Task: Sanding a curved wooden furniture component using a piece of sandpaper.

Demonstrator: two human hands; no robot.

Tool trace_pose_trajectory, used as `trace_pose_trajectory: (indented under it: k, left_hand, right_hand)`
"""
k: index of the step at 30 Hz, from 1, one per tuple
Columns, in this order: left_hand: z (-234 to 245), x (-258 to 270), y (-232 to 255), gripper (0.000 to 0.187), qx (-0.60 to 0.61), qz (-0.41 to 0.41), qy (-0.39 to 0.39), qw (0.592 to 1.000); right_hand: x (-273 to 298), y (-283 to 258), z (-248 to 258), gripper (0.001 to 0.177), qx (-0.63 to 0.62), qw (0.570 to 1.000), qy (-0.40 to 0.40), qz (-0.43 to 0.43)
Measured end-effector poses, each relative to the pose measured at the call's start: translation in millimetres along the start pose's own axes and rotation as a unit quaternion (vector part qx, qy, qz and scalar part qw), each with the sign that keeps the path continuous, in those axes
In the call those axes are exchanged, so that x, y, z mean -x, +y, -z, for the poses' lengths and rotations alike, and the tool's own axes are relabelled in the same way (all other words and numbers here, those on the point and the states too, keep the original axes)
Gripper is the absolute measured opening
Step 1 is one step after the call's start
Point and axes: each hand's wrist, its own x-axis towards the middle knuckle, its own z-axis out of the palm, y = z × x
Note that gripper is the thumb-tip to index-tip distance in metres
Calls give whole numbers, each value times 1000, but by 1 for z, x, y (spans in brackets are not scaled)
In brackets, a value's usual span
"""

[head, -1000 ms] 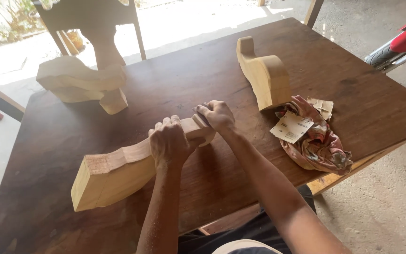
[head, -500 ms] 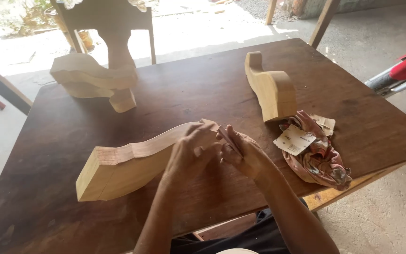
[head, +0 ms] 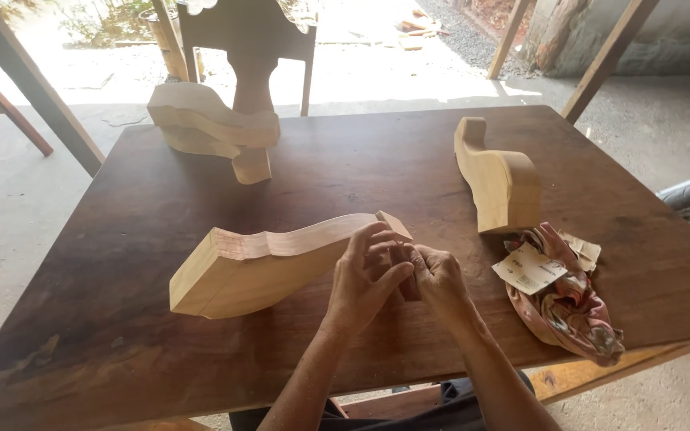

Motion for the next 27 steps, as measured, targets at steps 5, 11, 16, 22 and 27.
trace_pose_trajectory:
  k: [5, 11, 16, 22, 27]
  left_hand:
    - [-2, 5, 4, 51, -70, 79, -23, 994]
    - [-9, 19, -50, 19, 192, 164, -8, 968]
    - [-2, 15, -24, 14, 447, 214, -9, 869]
    - [82, 22, 50, 11, -477, -105, 127, 864]
    - [177, 24, 44, 43, -505, -7, 315, 803]
  right_hand:
    - [4, 3, 6, 34, 145, 989, 32, 10]
    - [17, -22, 25, 27, -95, 991, 17, 91]
    - [21, -12, 13, 39, -363, 925, -84, 70]
    - [-12, -42, -8, 37, -39, 990, 58, 119]
    - [-71, 19, -59, 29, 294, 854, 17, 429]
